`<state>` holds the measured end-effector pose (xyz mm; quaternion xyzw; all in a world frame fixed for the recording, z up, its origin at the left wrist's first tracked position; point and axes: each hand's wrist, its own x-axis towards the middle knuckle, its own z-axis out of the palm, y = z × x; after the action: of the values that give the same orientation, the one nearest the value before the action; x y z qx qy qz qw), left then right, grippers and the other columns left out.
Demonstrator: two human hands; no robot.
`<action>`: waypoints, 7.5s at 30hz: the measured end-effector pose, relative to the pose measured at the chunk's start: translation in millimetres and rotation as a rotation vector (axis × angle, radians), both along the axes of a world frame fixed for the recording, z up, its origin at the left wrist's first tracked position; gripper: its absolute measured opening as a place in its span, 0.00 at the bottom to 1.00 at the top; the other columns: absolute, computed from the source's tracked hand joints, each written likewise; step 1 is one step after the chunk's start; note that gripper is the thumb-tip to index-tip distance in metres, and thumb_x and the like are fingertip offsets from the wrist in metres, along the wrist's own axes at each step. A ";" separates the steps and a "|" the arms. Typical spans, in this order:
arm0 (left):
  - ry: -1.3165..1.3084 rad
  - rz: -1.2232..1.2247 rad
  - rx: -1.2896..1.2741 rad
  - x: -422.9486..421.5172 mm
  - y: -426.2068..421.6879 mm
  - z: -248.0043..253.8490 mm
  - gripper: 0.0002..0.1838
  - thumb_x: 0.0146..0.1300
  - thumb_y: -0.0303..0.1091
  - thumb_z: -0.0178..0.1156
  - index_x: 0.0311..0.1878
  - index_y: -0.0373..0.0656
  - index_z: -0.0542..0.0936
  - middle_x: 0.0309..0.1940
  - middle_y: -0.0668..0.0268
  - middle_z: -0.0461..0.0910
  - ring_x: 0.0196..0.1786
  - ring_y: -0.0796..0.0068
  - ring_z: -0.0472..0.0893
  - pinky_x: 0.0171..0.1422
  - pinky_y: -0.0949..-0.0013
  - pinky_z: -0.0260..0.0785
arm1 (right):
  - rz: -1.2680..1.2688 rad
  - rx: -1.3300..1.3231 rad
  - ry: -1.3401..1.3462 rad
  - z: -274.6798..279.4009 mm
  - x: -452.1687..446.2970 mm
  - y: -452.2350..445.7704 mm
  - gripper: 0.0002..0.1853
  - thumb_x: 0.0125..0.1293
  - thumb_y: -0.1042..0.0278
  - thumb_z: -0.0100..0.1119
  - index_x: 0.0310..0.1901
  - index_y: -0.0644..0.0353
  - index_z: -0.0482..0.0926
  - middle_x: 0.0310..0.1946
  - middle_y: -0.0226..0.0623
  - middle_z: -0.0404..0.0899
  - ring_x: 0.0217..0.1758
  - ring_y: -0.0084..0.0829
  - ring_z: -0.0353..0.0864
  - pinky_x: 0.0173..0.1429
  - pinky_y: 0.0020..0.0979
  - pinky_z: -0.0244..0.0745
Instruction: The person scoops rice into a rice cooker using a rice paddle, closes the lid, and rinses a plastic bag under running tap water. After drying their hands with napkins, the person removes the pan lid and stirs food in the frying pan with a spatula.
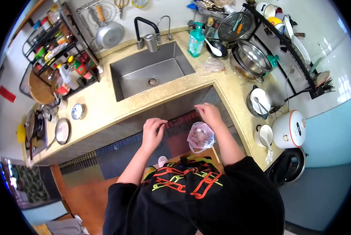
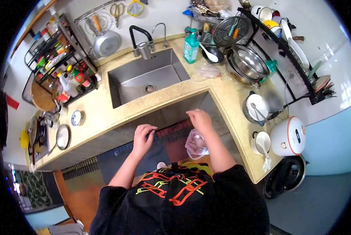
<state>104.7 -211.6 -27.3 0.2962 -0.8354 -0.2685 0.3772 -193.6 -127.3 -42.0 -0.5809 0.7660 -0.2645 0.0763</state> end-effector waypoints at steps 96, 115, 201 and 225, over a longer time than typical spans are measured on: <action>0.295 -0.219 1.545 -198.3 -403.2 -96.1 0.17 0.82 0.43 0.48 0.64 0.48 0.76 0.55 0.69 0.83 0.52 0.77 0.81 0.51 0.71 0.71 | 0.119 0.531 -1.259 -104.8 -71.2 -431.6 0.22 0.79 0.53 0.55 0.59 0.65 0.82 0.49 0.34 0.87 0.52 0.28 0.83 0.61 0.31 0.74; 0.243 0.180 1.358 -137.9 -405.2 -67.2 0.24 0.85 0.44 0.42 0.79 0.53 0.59 0.56 0.56 0.75 0.44 0.65 0.85 0.64 0.60 0.73 | -0.015 0.219 -1.357 -84.7 -87.1 -428.9 0.20 0.73 0.64 0.63 0.62 0.62 0.78 0.47 0.31 0.84 0.51 0.24 0.80 0.60 0.29 0.74; 0.272 0.068 1.364 -156.0 -361.6 -114.3 0.28 0.69 0.28 0.54 0.73 0.35 0.69 0.59 0.60 0.80 0.67 0.69 0.73 0.75 0.64 0.59 | 0.492 0.403 -0.553 -26.8 -17.4 -379.3 0.28 0.70 0.83 0.45 0.70 0.52 0.66 0.58 0.46 0.85 0.60 0.41 0.84 0.64 0.36 0.73; 0.320 0.284 1.257 -97.6 -400.7 -62.8 0.22 0.69 0.29 0.53 0.65 0.39 0.78 0.40 0.67 0.83 0.58 0.73 0.77 0.79 0.65 0.49 | 0.696 0.216 -0.559 27.3 -105.2 -603.1 0.21 0.80 0.63 0.49 0.67 0.64 0.75 0.57 0.30 0.82 0.60 0.25 0.78 0.67 0.29 0.70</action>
<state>7.1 -612.2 -90.1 0.5235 -0.4064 -0.6930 0.2838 -298.8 -730.4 -14.7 -0.6987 0.4985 -0.2883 0.4244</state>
